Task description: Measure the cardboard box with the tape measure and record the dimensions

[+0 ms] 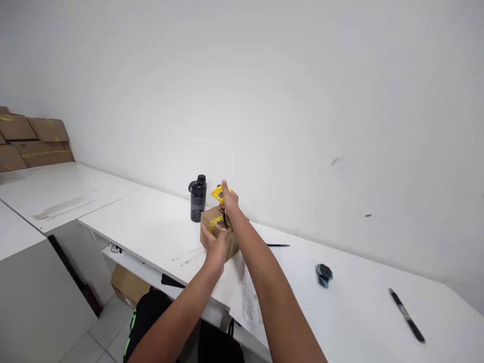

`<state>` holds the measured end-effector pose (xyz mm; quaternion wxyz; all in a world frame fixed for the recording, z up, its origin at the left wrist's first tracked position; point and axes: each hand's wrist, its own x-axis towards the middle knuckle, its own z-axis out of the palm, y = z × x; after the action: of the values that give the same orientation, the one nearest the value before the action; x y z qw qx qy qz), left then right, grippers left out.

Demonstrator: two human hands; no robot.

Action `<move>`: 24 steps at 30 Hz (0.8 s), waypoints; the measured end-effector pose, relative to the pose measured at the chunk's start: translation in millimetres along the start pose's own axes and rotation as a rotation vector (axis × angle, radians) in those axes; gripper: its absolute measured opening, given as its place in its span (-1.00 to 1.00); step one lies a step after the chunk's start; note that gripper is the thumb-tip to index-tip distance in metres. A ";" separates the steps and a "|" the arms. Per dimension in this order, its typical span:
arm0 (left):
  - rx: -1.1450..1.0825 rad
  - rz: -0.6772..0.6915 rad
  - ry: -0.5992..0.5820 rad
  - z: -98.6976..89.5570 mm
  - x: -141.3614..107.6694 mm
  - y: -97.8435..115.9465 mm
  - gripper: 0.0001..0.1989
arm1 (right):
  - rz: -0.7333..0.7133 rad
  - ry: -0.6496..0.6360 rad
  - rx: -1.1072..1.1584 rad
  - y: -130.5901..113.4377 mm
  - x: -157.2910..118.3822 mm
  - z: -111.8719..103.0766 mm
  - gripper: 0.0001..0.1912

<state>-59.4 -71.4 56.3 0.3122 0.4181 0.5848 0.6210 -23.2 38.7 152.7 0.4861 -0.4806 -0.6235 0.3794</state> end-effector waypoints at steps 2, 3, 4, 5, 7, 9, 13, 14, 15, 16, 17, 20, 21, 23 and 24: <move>0.057 -0.026 0.181 -11.0 14.8 8.9 -0.11 | -0.008 0.125 0.070 5.3 -7.6 6.1 -0.33; 0.071 0.045 0.217 -18.1 26.0 13.6 -0.13 | -0.016 0.189 0.085 6.3 -11.4 8.5 -0.35; 0.070 0.113 0.202 -25.2 38.6 17.2 -0.14 | -0.043 0.230 0.059 6.2 -15.0 10.4 -0.37; 0.047 0.146 0.109 -31.8 51.4 18.9 -0.16 | -0.069 0.259 0.004 5.2 -18.1 11.8 -0.39; -0.080 0.113 -0.079 -41.5 73.1 16.6 -0.11 | -0.090 0.281 -0.146 1.7 -23.2 13.2 -0.39; -0.176 0.090 -0.176 -46.6 85.5 10.1 -0.07 | -0.103 0.265 -0.285 -2.1 -26.8 13.6 -0.42; -0.192 0.070 -0.270 -49.5 88.2 5.2 -0.22 | -0.125 0.273 -0.401 -5.2 -29.9 14.3 -0.42; -0.194 0.052 -0.301 -49.5 87.4 6.6 -0.27 | -0.123 0.275 -0.409 -5.1 -29.9 14.7 -0.41; -0.200 0.036 -0.325 -49.5 86.9 8.4 -0.32 | -0.122 0.267 -0.416 -5.0 -29.7 15.2 -0.41; -0.205 0.024 -0.337 -49.4 86.8 10.4 -0.36 | -0.121 0.250 -0.423 -5.0 -29.5 15.9 -0.41; -0.209 0.013 -0.338 -49.2 87.0 11.9 -0.40 | -0.117 0.231 -0.433 -5.3 -29.4 16.5 -0.41; -0.207 -0.021 -0.311 -49.1 88.7 13.1 -0.48 | -0.121 0.182 -0.478 -8.5 -31.4 17.9 -0.41; -0.214 -0.029 -0.302 -49.2 89.3 12.4 -0.50 | -0.139 0.169 -0.497 -9.9 -32.9 17.7 -0.40; -0.247 -0.031 -0.307 -49.4 90.2 10.0 -0.52 | -0.207 0.125 -0.544 -12.4 -37.3 14.9 -0.40; -0.262 -0.025 -0.315 -49.4 90.6 8.7 -0.53 | -0.243 0.088 -0.571 -13.1 -40.0 12.0 -0.41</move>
<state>-143.5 -16.0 80.5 0.4591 0.4586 0.4483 0.6148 -35.2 -3.4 152.5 0.3998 -0.5355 -0.7361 0.1071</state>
